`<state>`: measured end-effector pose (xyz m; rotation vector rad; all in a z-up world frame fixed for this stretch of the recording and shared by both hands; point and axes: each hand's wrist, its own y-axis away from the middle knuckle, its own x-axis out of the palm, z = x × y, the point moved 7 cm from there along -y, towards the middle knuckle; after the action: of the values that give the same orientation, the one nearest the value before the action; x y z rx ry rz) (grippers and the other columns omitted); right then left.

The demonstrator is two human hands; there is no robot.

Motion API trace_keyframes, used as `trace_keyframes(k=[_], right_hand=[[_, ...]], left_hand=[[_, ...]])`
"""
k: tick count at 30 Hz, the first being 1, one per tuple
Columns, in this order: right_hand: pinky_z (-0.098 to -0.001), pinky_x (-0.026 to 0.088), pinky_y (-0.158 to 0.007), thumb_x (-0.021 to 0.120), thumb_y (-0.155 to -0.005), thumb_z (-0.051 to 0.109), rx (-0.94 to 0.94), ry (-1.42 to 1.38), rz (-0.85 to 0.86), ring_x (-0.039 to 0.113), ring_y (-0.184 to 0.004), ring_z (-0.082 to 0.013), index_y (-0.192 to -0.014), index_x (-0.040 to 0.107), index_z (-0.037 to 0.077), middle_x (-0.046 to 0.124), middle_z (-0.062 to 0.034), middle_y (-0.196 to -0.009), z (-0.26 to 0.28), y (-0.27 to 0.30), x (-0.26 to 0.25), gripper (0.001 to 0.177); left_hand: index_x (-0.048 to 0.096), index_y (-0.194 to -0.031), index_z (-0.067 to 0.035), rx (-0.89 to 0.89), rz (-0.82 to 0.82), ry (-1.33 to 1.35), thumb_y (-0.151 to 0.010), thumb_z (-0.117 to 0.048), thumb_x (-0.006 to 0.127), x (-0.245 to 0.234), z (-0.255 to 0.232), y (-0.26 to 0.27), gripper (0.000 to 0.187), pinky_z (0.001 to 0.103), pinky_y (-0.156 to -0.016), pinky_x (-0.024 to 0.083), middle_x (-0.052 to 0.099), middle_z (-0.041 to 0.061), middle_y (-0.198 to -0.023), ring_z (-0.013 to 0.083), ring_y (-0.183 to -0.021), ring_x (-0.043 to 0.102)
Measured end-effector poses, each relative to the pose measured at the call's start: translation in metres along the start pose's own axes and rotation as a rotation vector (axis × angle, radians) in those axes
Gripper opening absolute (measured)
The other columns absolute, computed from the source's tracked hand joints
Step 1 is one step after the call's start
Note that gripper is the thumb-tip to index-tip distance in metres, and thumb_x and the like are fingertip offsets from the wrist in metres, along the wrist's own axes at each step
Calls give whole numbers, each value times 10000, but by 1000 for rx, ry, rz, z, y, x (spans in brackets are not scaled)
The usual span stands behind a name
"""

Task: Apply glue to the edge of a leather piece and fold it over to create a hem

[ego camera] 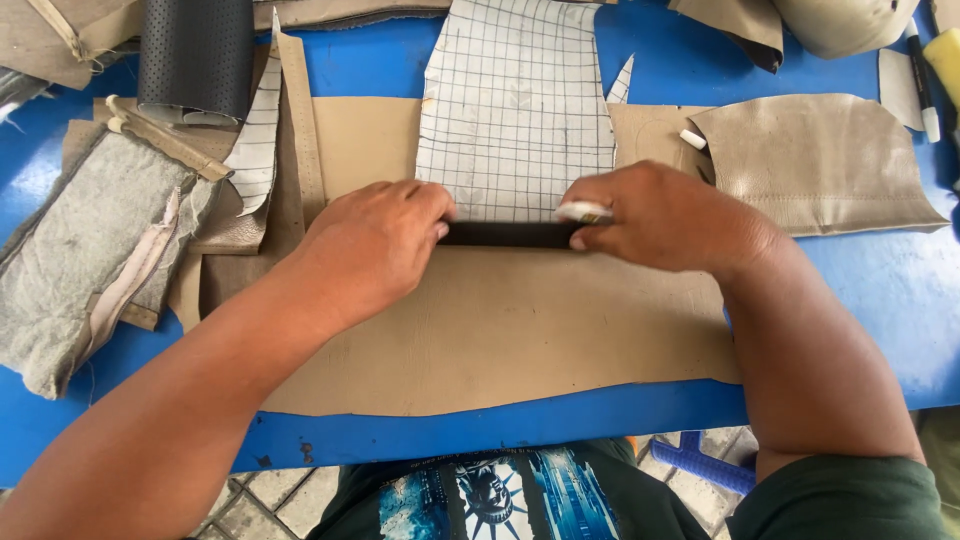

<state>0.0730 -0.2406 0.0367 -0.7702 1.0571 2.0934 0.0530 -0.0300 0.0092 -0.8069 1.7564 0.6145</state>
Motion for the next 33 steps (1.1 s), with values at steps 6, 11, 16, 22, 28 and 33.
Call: trace_keyframes(k=[6, 11, 16, 22, 28, 33], right_hand=[[-530, 536, -872, 827, -858, 337, 143, 128, -96, 745, -950, -435, -1137, 725, 140, 791, -166, -941, -30, -14, 0, 356], [-517, 533, -890, 785, -886, 367, 160, 198, -92, 747, -954, -404, -1065, 750, 218, 795, -118, -893, -26, -11, 0, 235], [-496, 537, -906, 785, -879, 388, 120, 327, -119, 742, -998, -333, -1026, 779, 284, 779, -44, -887, -18, -6, -1, 181], [-455, 576, -933, 762, -909, 329, -4, 443, -139, 751, -981, -271, -1004, 789, 259, 757, -12, -931, 10, 0, 1, 121], [-542, 579, -921, 748, -896, 241, -10, 299, -25, 746, -1026, -352, -946, 741, 183, 795, -56, -966, 7, 3, 3, 76], [-530, 583, -922, 803, -851, 284, -9, 344, 8, 753, -1015, -345, -987, 740, 186, 796, -46, -971, 7, 0, 5, 179]], left_hand=[[587, -1045, -131, -27, -214, -208, -1003, -218, 619, 9, 4, -6, 101, 354, -747, 591, 578, 40, -922, 261, -864, 717], [601, -996, -123, -22, -263, -247, -987, -179, 653, 11, -1, -3, 76, 347, -686, 595, 547, 35, -890, 262, -846, 710], [630, -883, -130, 71, -469, -415, -961, -162, 697, 7, -12, -1, 107, 354, -639, 536, 463, 36, -870, 252, -842, 616], [662, -897, -149, 242, -409, -420, -997, -173, 613, 21, -28, 2, 114, 345, -643, 551, 499, 27, -829, 223, -812, 609], [595, -835, -158, 237, -414, -386, -925, -204, 568, 14, -42, 11, 104, 355, -604, 533, 492, 40, -808, 250, -780, 600], [673, -1302, -114, 161, -115, -246, -874, -494, 729, -3, -53, 11, 575, 392, -724, 597, 530, 115, -971, 314, -906, 604]])
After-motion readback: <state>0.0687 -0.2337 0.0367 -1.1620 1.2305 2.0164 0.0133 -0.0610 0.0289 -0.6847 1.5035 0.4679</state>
